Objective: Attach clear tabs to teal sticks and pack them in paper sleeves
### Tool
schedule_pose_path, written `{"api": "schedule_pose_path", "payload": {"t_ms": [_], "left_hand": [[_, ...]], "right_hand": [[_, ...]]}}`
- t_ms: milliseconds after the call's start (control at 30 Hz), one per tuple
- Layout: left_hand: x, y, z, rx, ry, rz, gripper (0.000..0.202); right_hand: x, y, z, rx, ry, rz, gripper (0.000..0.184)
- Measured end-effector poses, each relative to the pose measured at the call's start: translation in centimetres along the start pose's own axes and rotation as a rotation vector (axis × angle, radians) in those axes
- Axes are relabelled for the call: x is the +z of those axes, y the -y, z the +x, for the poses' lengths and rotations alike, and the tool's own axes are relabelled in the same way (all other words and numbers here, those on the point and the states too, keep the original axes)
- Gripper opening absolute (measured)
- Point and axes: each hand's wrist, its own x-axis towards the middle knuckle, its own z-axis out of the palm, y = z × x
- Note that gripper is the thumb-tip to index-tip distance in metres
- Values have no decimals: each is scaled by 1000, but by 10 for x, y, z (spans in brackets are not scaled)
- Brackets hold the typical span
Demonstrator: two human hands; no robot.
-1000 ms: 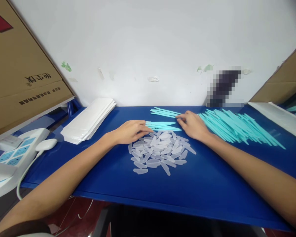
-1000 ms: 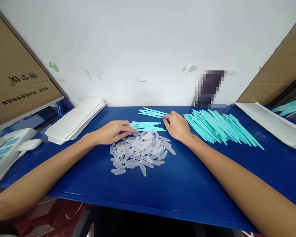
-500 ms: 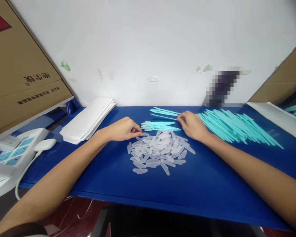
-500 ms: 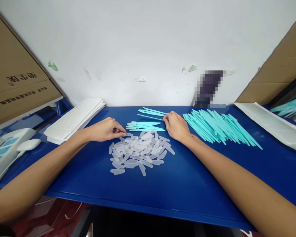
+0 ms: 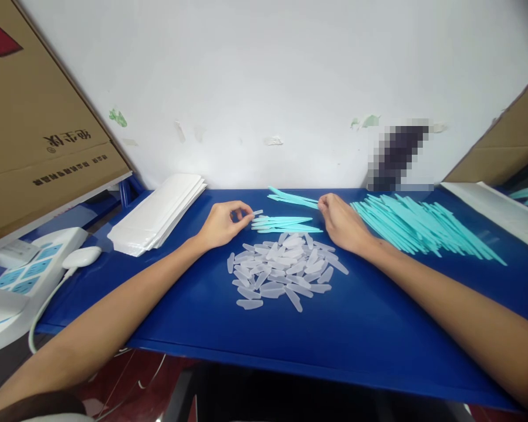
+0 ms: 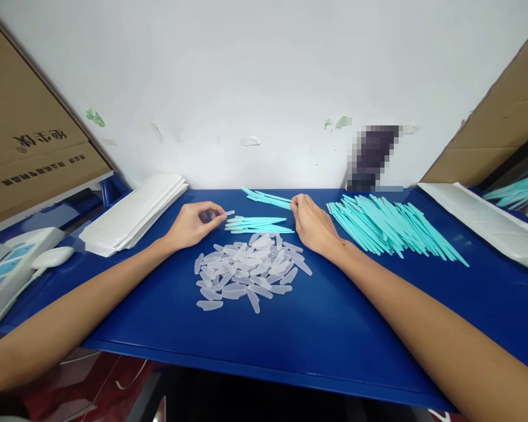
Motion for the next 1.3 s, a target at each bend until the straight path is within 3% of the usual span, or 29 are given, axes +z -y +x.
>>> {"api": "schedule_pose_path", "payload": {"t_ms": [133, 400, 667, 1000, 1100, 1300], "left_hand": [[10, 7, 1, -82, -90, -41, 25], [13, 11, 1, -45, -140, -62, 24], [12, 4, 0, 2, -116, -103, 24], [16, -1, 1, 45, -115, -72, 18], [16, 4, 3, 67, -81, -23, 15], [16, 6, 5, 12, -47, -14, 15]], "right_hand": [[-1, 0, 0, -39, 33, 9, 17], [-4, 3, 1, -47, 54, -40, 15], [-7, 11, 1, -103, 50, -123, 27], [-14, 15, 6, -240, 32, 55, 26], [-17, 9, 10, -200, 25, -53, 32], [-13, -10, 13, 48, 49, -242, 34]]}}
